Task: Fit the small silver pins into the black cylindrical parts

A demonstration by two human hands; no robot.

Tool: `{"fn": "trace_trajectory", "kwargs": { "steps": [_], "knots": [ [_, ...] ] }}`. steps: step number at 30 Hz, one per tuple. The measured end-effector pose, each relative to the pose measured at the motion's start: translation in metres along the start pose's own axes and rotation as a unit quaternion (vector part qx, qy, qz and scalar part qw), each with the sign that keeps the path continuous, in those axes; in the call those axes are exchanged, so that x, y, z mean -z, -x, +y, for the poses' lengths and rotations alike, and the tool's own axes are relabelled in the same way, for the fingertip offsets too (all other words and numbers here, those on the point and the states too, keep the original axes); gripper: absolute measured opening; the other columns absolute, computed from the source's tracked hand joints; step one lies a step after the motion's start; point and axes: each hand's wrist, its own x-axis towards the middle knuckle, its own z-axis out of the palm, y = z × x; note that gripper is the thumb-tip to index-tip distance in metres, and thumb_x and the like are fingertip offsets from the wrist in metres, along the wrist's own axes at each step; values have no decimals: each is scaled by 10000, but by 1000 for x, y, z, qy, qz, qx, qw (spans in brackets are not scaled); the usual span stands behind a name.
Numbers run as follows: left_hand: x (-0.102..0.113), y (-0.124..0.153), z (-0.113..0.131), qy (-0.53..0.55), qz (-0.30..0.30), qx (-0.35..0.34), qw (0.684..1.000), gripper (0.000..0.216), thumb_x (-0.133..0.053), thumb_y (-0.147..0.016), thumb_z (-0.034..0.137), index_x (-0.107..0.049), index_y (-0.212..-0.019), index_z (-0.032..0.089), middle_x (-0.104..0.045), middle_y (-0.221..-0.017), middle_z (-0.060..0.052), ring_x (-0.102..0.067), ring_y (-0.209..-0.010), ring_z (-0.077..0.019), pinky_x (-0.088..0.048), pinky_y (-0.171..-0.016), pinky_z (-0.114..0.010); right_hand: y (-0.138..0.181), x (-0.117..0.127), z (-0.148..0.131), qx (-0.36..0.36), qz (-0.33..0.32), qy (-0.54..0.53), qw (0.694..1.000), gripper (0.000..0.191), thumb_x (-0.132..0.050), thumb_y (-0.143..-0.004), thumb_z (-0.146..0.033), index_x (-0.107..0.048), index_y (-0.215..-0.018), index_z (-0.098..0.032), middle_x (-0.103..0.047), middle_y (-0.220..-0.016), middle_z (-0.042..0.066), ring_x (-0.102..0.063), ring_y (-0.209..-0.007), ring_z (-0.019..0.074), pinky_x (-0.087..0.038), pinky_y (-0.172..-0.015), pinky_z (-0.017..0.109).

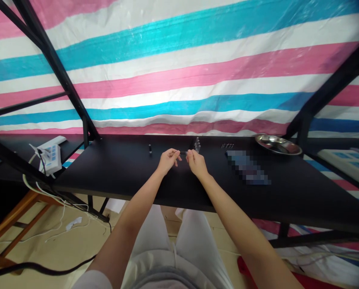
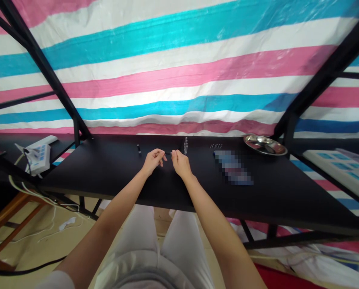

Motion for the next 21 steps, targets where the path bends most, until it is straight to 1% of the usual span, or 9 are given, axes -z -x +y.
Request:
{"fn": "trace_trajectory", "kwargs": {
  "steps": [3,7,11,14,18,21],
  "knots": [
    [0,0,-1,-5,-2,-8,1000,345,-503,-788,483,-500,-687,153,-573,-581,26,-436,-353,-36,-302,-396,-181,0,-1,-1,5,2,-5,1000,414,-188,-905,-447,-372,-604,-231,-542,-592,31,-501,-550,137,-370,-596,253],
    [-1,-1,-3,-16,4,3,1000,445,-447,-807,533,-471,-582,150,-515,-507,33,-415,-348,-33,-287,-398,-184,0,-1,-1,5,-3,-6,1000,409,-185,-904,-453,-360,-606,-234,-525,-585,25,-491,-544,138,-365,-600,255],
    [-1,-2,-3,-12,10,35,999,510,-434,-798,572,-455,-513,149,-474,-442,27,-400,-342,-42,-268,-390,-192,1,-1,-2,2,-6,0,1000,414,-178,-903,-463,-358,-610,-233,-524,-587,27,-489,-542,138,-364,-602,256],
    [0,-2,-2,2,18,69,997,521,-453,-778,584,-426,-486,154,-462,-410,22,-388,-329,-48,-242,-378,-195,1,-2,0,8,-7,0,1000,423,-177,-905,-474,-370,-618,-229,-526,-592,26,-486,-539,135,-366,-595,251],
    [1,-3,-3,34,33,100,994,516,-485,-751,584,-365,-475,165,-459,-397,23,-386,-322,-49,-232,-373,-192,1,-5,3,23,-7,-19,1000,431,-196,-906,-484,-410,-640,-220,-537,-611,26,-494,-546,133,-374,-593,248],
    [3,-5,-5,55,49,114,991,500,-501,-749,557,-348,-475,167,-459,-400,24,-390,-327,-47,-229,-370,-187,1,-6,7,29,-13,-40,999,415,-214,-910,-468,-455,-690,-211,-552,-645,27,-508,-568,136,-385,-608,253]
  ]
}}
